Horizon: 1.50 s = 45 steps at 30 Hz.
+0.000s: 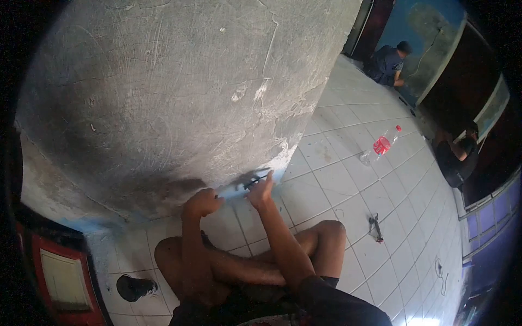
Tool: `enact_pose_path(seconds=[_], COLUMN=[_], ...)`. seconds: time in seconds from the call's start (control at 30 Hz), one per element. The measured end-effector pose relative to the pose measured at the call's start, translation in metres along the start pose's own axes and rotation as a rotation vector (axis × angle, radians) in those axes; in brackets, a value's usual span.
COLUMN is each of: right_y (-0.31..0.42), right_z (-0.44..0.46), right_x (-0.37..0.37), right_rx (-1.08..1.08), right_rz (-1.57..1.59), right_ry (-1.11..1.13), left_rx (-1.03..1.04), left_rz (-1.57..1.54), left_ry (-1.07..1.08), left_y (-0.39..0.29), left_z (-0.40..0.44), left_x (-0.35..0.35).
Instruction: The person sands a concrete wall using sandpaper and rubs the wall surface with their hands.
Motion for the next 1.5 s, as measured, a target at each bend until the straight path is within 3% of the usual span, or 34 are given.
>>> enact_pose_path(seconds=[0.03, 0.2, 0.33, 0.5, 0.6, 0.63, 0.7, 0.73, 0.77, 0.87, 0.93, 1.0, 1.03, 1.07, 1.13, 1.17, 1.2, 1.27, 1.3, 1.4, 1.5], right_y=[0.003, 0.014, 0.011, 0.033, 0.024, 0.024, 0.025, 0.025, 0.031, 0.027, 0.022, 0.017, 0.019, 0.019, 0.026, 0.026, 0.018, 0.014, 0.012, 0.018, 0.022], right_z=[0.000, -0.026, 0.000, -0.028, 0.001, 0.003, -0.001, -0.006, -0.026, -0.033, -0.011, 0.000, -0.007, -0.020, -0.031, -0.035, -0.028, -0.002, -0.011, -0.022, -0.036], right_x=[0.001, 0.040, -0.013, 0.047, 0.004, 0.008, 0.001, 0.009, 0.049, 0.055, 0.023, 0.008, 0.014, 0.024, 0.057, 0.060, 0.045, 0.015, 0.018, 0.031, 0.054], right_rx=[0.032, -0.022, 0.018, -0.072, -0.024, -0.065, -0.019, 0.031, -0.058, -0.081, -0.092, 0.001, 0.003, 0.005, -0.086, -0.116, -0.114, -0.306, -0.189, -0.043, -0.085], right_rz=[-0.017, -0.222, -0.056, -0.189, -0.092, -0.135, -0.153, -0.168, -0.256, -0.215, -0.192, -0.187, -0.202, -0.203, -0.319, -0.310, -0.308, -0.495, -0.301, -0.157, -0.261], right_ry=[-0.009, 0.029, -0.005, -0.019, -0.020, 0.119, 0.064, 0.016, 0.087, 0.033, -0.012, 0.095, -0.067, -0.079, 0.096, 0.066, 0.060, 0.163, 0.029, -0.010, 0.087], left_rx=[-0.141, -0.050, 0.020, 0.020, 0.029, 0.038, 0.038, 0.030, 0.028, 0.047, 0.037, 0.054, 0.062, 0.064, 0.068, 0.066, 0.058, 0.060, 0.059, 0.062, 0.028], left_rz=[-0.137, -0.198, -0.131, -0.063, -0.114, -0.160, -0.145, -0.127, -0.132, -0.089, -0.030, -0.035, -0.042, -0.049, -0.080, -0.082, -0.072, -0.056, -0.044, -0.011, -0.049], left_ry=[0.269, 0.452, 0.626, 0.618, 0.591, 0.572, 0.596, 0.615, 0.602, 0.615, 0.674, 0.675, 0.685, 0.696, 0.598, 0.598, 0.619, 0.635, 0.661, 0.665, 0.629], left_y=[0.010, -0.003, -0.017, -0.027, -0.027, -0.027, -0.026, -0.024, -0.025, -0.029, -0.029, -0.026, -0.026, -0.027, -0.028, -0.027, -0.025, -0.024, -0.023, -0.028, -0.033], left_z=[0.004, 0.027, 0.038, 0.039, 0.040, 0.040, 0.039, 0.041, 0.045, 0.047, 0.048, 0.048, 0.046, 0.043, 0.047, 0.048, 0.049, 0.050, 0.050, 0.043, 0.041], left_x=[0.015, 0.052, 0.078, 0.078, 0.074, 0.075, 0.082, 0.081, 0.078, 0.088, 0.092, 0.088, 0.091, 0.097, 0.087, 0.087, 0.093, 0.095, 0.096, 0.089, 0.086])
Point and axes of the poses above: each hand's wrist, its own z-axis towards the middle knuckle, its own x-axis out of the palm, y = z × x, the point moved 6 cm from there along z, towards the middle knuckle, and after that the axes turned 9 degrees about y, right-handed, at the moved point
